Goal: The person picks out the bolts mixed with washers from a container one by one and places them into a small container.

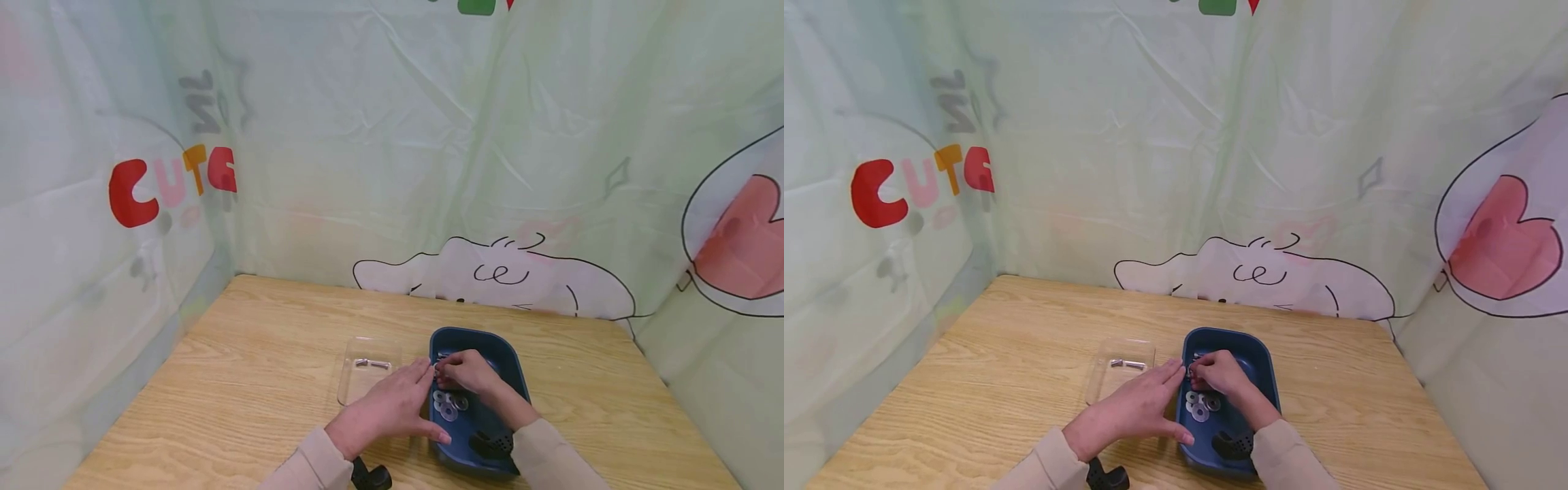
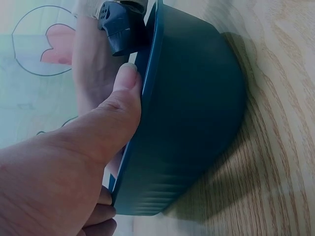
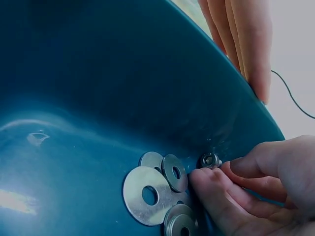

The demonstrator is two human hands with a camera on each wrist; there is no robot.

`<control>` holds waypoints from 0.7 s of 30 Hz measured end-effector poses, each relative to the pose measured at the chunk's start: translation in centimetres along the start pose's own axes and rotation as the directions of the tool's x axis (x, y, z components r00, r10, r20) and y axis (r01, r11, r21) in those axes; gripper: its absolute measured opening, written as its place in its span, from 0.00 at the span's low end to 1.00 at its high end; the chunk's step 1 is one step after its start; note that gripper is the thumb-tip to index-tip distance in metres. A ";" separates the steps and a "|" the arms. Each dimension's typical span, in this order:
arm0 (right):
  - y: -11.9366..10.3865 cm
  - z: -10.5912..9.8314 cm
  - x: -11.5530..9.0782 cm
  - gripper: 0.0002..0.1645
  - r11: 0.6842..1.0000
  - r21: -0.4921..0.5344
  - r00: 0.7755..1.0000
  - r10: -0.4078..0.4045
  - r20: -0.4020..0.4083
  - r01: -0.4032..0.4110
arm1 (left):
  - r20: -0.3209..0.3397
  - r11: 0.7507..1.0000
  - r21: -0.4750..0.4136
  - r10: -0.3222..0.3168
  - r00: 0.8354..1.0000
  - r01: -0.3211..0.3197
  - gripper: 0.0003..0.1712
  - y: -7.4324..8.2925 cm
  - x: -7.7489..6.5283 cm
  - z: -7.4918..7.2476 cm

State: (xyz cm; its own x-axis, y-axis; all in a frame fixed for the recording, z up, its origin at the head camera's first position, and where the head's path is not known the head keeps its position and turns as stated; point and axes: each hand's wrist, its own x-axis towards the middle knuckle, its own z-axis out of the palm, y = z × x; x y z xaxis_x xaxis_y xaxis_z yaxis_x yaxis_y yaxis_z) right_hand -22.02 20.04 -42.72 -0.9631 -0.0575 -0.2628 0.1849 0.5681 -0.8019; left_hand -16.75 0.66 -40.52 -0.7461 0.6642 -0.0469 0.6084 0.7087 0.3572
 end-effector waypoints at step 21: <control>0.0 0.8 0.2 0.15 0.983 0.174 0.998 0.063 -0.019 -0.058 | -0.006 1.000 0.005 0.013 1.000 -0.013 0.64 0.1 0.1 -0.2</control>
State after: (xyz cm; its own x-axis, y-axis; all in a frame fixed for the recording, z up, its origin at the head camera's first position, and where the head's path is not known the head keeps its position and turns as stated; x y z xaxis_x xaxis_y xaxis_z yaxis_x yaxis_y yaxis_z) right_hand -22.06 19.41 -43.23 -0.9532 -0.0064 -0.3023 0.2720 0.4186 -0.8665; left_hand -16.81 0.78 -40.27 -0.7398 0.6718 -0.0370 0.6192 0.7013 0.3532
